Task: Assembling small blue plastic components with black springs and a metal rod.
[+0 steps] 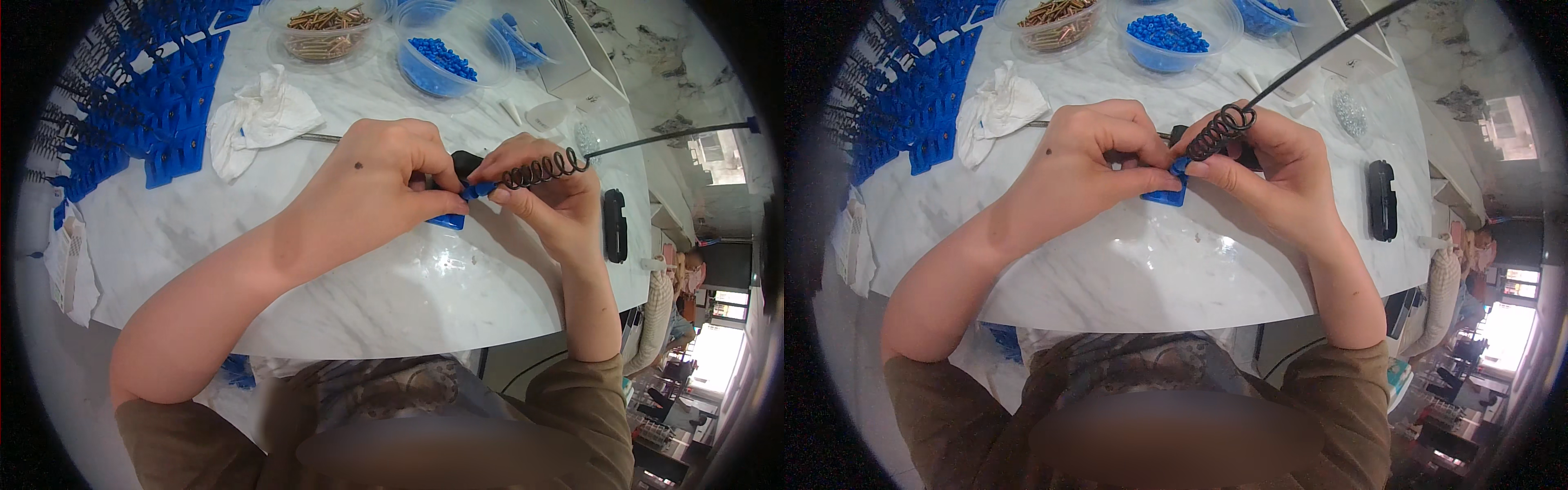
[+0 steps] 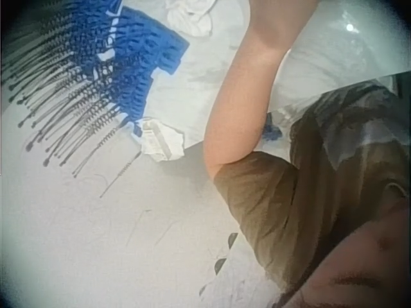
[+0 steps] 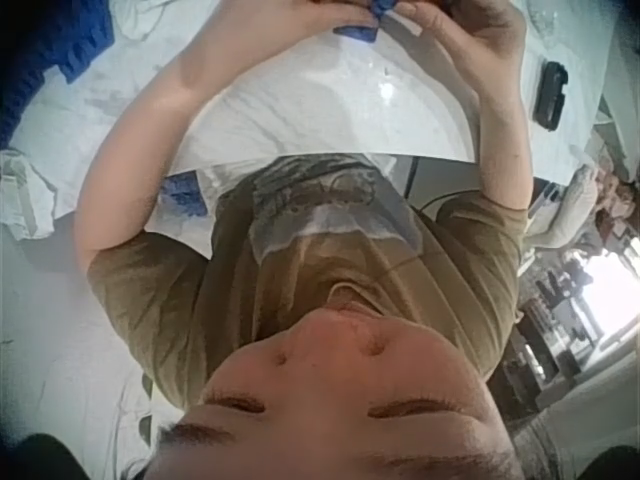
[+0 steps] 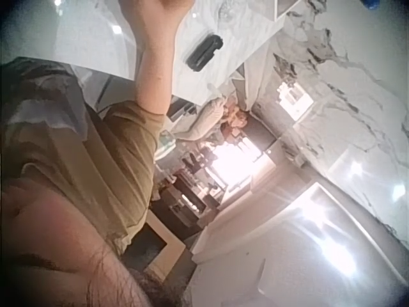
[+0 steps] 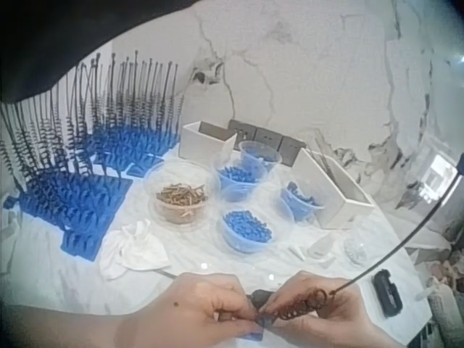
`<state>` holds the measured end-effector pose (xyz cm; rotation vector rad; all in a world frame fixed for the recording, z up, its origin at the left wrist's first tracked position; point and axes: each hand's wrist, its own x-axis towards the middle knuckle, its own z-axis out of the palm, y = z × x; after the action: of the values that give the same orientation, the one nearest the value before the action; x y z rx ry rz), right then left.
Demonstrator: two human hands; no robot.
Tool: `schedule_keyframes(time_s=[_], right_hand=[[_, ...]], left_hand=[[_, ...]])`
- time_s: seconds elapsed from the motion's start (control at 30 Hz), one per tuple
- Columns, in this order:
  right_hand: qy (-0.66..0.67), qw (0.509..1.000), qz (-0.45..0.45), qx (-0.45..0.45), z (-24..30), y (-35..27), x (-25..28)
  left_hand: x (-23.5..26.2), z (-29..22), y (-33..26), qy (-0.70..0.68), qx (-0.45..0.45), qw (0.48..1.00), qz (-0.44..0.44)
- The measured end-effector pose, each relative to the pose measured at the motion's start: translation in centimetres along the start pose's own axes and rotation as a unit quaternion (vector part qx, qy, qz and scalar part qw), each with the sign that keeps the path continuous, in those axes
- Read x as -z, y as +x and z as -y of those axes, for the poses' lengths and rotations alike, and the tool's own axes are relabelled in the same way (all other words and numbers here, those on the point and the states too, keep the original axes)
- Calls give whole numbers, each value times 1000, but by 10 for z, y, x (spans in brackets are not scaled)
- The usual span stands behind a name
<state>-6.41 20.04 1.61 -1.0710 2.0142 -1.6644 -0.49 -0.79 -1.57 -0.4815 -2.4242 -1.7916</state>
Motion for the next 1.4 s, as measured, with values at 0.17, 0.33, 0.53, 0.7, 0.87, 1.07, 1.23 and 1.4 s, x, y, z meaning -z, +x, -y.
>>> schedule_keyframes(time_s=[0.17, 0.33, 0.53, 0.7, 0.87, 1.07, 1.23, 1.4], right_hand=[[-43, 999, 0, 1, 4, 1, 1], [-47, 999, 4, 15, 3, 2, 2], [-59, 998, 21, 17, 2, 2, 4], [-48, 998, 16, 30, 1, 3, 3], [-35, 999, 14, 23, 1, 2, 3], [-59, 997, 21, 40, 0, 3, 4], [-82, 996, 13, 42, 4, 4, 2], [-107, 993, 12, 47, 8, 2, 3]], left_hand=[[2, -2, 1, 10, -12, 1000, 4], [0, -3, 1, -2, -11, 1000, -3], [0, 0, 1, -1, -12, 1000, -3], [0, 1, 1, 11, -17, 1000, -3], [1, -1, 1, 0, -5, 1000, 4], [0, 0, 1, -6, -3, 1000, 9], [0, 1, -1, 21, -25, 999, 5], [1, -4, 0, 16, -24, 1000, 4]])
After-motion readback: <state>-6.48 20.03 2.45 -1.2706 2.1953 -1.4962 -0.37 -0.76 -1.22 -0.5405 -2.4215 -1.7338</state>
